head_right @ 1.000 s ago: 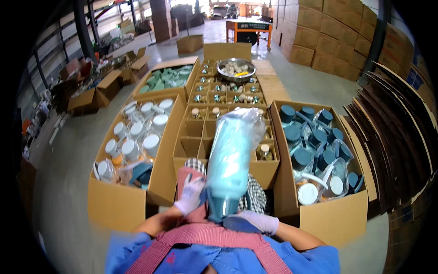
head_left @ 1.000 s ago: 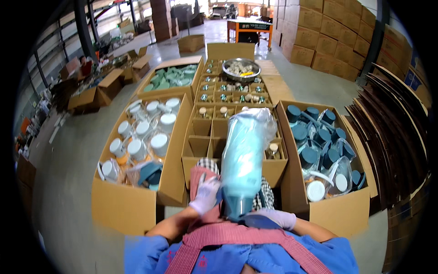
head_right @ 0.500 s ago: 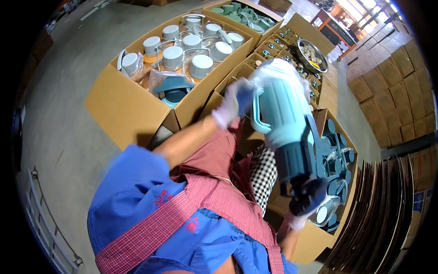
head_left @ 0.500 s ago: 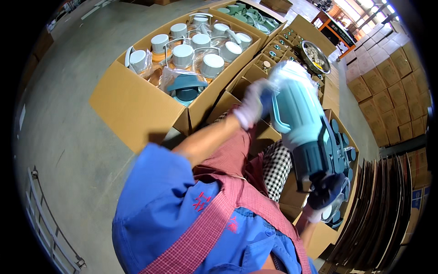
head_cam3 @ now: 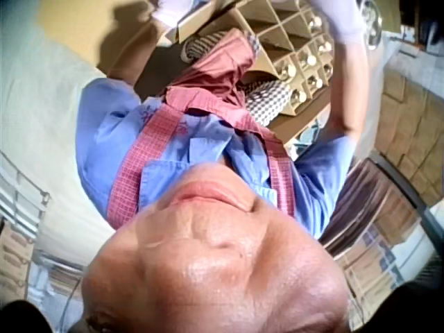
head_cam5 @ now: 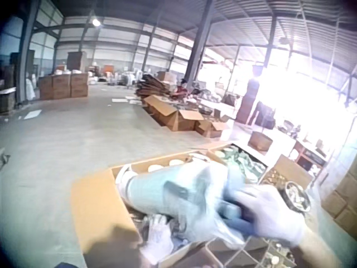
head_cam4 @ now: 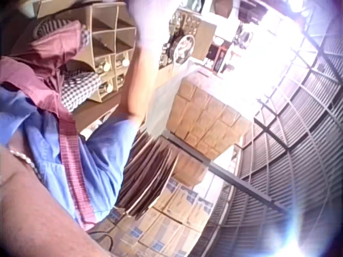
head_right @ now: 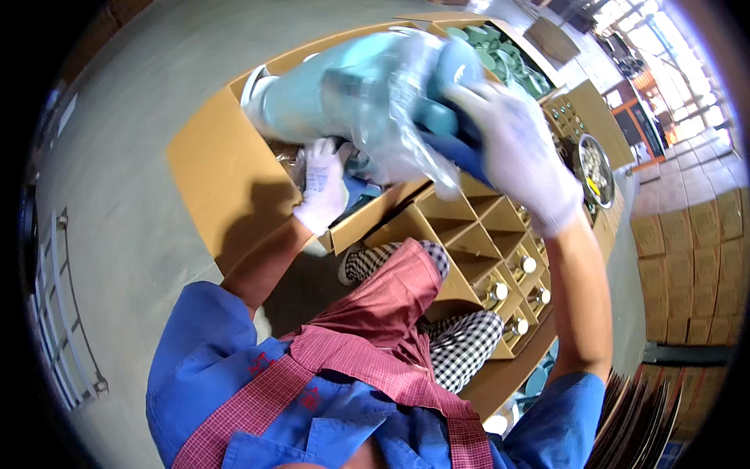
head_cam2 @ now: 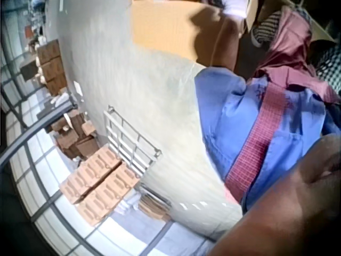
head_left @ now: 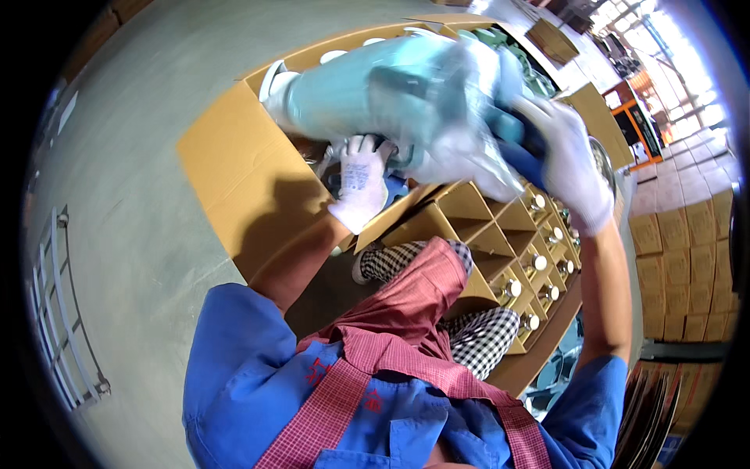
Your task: The person assembles orange and blue thermoses by placing reflective metal liners inside the outer plastic housings, screwing on black ring lids, and placing the assembled units into cardboard box dividers.
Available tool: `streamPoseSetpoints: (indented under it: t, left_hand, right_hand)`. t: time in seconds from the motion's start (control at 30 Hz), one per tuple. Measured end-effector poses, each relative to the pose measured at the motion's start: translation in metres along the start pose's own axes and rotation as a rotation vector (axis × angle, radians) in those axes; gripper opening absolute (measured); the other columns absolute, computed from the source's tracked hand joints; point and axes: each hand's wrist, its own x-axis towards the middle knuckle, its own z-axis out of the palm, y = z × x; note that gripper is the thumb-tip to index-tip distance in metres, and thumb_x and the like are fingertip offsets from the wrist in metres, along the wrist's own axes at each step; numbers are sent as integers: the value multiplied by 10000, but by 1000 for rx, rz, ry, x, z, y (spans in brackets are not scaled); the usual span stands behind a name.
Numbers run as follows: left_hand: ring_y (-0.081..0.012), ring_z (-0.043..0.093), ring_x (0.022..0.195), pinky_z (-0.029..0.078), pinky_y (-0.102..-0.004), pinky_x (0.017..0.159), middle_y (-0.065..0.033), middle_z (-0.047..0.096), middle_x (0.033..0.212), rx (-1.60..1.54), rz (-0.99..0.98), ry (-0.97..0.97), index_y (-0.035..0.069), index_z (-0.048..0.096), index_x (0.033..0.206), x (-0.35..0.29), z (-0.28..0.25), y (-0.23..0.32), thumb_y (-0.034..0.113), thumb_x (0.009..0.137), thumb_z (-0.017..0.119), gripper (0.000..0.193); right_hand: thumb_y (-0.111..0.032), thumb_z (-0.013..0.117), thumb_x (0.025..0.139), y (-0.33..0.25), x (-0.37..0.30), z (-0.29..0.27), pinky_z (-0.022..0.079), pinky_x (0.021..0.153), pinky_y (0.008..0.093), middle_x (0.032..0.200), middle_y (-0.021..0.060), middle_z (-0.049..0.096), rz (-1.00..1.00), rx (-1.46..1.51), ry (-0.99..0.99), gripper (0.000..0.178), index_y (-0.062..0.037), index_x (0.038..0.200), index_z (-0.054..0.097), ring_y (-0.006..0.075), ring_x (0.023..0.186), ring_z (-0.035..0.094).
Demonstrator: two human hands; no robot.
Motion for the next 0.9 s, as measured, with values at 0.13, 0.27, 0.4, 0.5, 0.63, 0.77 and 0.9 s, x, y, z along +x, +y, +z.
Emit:
streamPoseSetpoints:
  t: [0.13, 0.27, 0.4, 0.5, 0.63, 0.77, 0.9]
  left_hand:
    - [-412, 519, 972, 427, -473, 871, -245, 542, 1045, -160, -74, 164, -42, 546, 1096, 20, 65, -16, 256, 835, 658, 411]
    - [-374, 586, 801, 467, -442, 727, -189, 609, 857, -250, -48, -144, -24, 604, 1083, 47, 68, -58, 281, 872, 664, 375]
    - [-358, 606, 977, 464, -408, 912, -183, 651, 1027, -346, 65, -185, 1, 603, 1151, 8, 80, -77, 151, 862, 620, 326]
    - [-277, 614, 1062, 452, -349, 956, -151, 661, 1081, -480, 381, -668, 61, 647, 1119, 47, 36, -28, 52, 781, 657, 338]
    - [-304, 629, 1014, 459, -364, 926, -169, 653, 1113, -762, 225, -330, 15, 619, 1153, 122, 59, -43, 109, 879, 602, 290]
    - [-427, 450, 1247, 332, -453, 1089, -271, 444, 1374, 31, 158, -537, 32, 394, 1391, 155, 231, -119, 131, 935, 392, 466]
    - [-350, 511, 1153, 392, -524, 939, -184, 553, 1195, 41, 239, -615, 70, 535, 1216, 131, 194, -5, 166, 816, 581, 414]
  right_hand:
    - [-118, 599, 811, 40, 68, 91, 505, 754, 387, 896, 133, 618, -166, -51, -23, 203, -68, 1008, 598, 317, 883, 639]
    - [-157, 596, 822, 54, 89, 166, 466, 863, 399, 992, 64, 616, -273, -196, -59, 213, -121, 1032, 613, 238, 1093, 571]
    - [-300, 677, 774, 34, 65, 220, 397, 1045, 405, 1276, 61, 539, -234, -185, -309, 331, -204, 1085, 614, 300, 1297, 417]
    - [-272, 627, 850, 35, 28, 255, 402, 1043, 425, 1330, 71, 509, 107, 283, -270, 372, -223, 1216, 578, 359, 1276, 430]
    - [-171, 643, 856, 67, -46, 231, 386, 1046, 436, 1331, 185, 512, 339, 176, 0, 463, -110, 1301, 532, 392, 1230, 475]
    - [-209, 641, 870, 57, -190, 180, 319, 1090, 478, 1327, 220, 513, 714, 99, -21, 490, -49, 1314, 510, 388, 1269, 448]
    - [-286, 620, 882, -54, -400, 91, 294, 1097, 492, 1343, 166, 520, 1114, 46, -433, 467, -74, 1291, 545, 347, 1281, 446]
